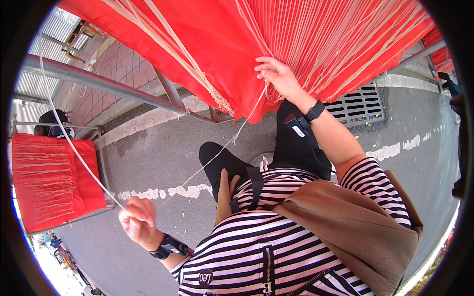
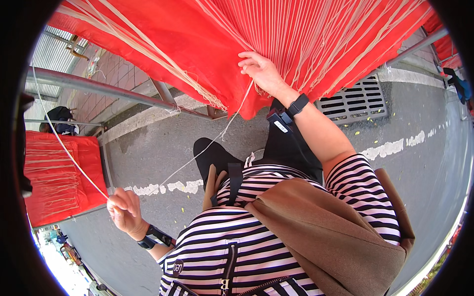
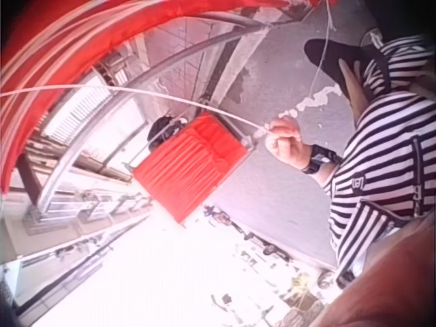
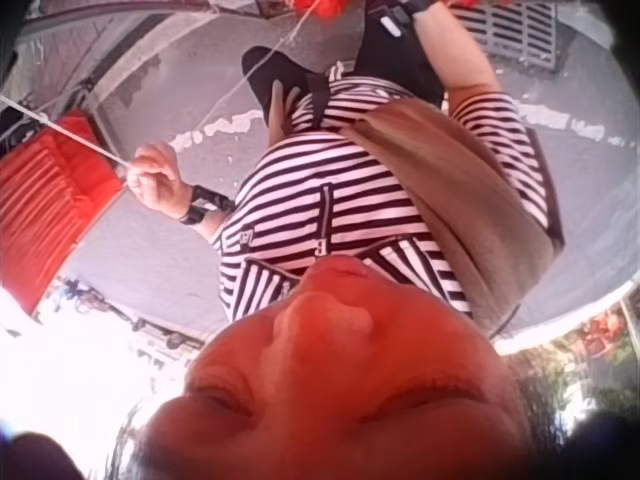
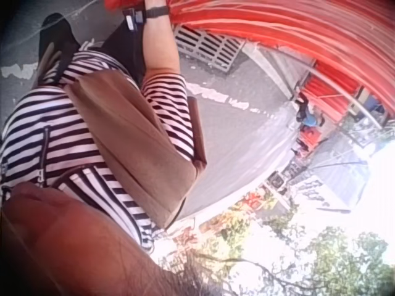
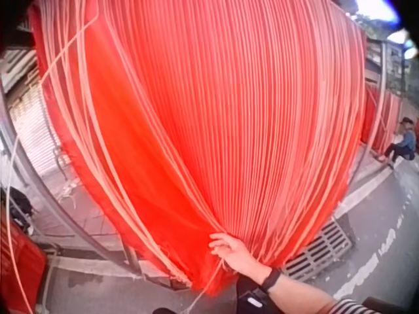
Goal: The person repeatedly pulls white threads through a red warp on a loom, using both hands to separate and guide the threads. The hands work in a continuous cycle of pulling and adjusting the threads to maintain tension and alignment.
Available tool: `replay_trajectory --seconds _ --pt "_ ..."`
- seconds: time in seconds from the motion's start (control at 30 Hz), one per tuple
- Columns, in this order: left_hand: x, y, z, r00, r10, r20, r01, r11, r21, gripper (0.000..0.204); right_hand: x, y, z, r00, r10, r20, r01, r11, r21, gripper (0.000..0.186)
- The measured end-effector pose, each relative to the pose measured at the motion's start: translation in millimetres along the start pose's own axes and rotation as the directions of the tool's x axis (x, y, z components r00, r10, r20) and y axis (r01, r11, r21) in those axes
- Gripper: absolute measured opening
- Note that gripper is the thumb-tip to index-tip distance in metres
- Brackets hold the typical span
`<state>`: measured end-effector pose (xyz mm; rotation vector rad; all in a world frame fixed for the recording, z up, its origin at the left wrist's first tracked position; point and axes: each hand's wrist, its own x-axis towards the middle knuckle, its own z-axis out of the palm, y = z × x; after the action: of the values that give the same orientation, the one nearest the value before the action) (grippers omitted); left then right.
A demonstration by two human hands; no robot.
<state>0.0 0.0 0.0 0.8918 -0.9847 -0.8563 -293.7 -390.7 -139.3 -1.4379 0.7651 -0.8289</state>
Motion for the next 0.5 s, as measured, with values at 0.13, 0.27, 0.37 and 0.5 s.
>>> replay_trajectory --seconds 0.13,0.27,0.37,0.5 --pt "-20 39 -16 0.974 0.193 -0.118 -0.195 0.981 -0.009 0.034 -2 0 -6 1.0 -0.03 -0.009 0.03 1.0 -0.007 0.04" --pt "-37 89 -20 0.9 0.402 -0.17 -0.417 0.906 -0.066 0.034 2 4 -7 0.999 -0.036 -0.032 0.036 0.999 -0.004 0.041" --pt "-49 105 -22 0.866 0.466 -0.183 -0.49 0.863 -0.123 0.031 7 6 -14 0.993 -0.117 -0.011 0.118 0.993 0.018 0.04" --pt "-62 121 -21 0.773 0.591 -0.231 -0.62 0.78 -0.08 0.03 4 9 -9 0.998 -0.051 -0.036 0.051 0.999 0.014 0.041"
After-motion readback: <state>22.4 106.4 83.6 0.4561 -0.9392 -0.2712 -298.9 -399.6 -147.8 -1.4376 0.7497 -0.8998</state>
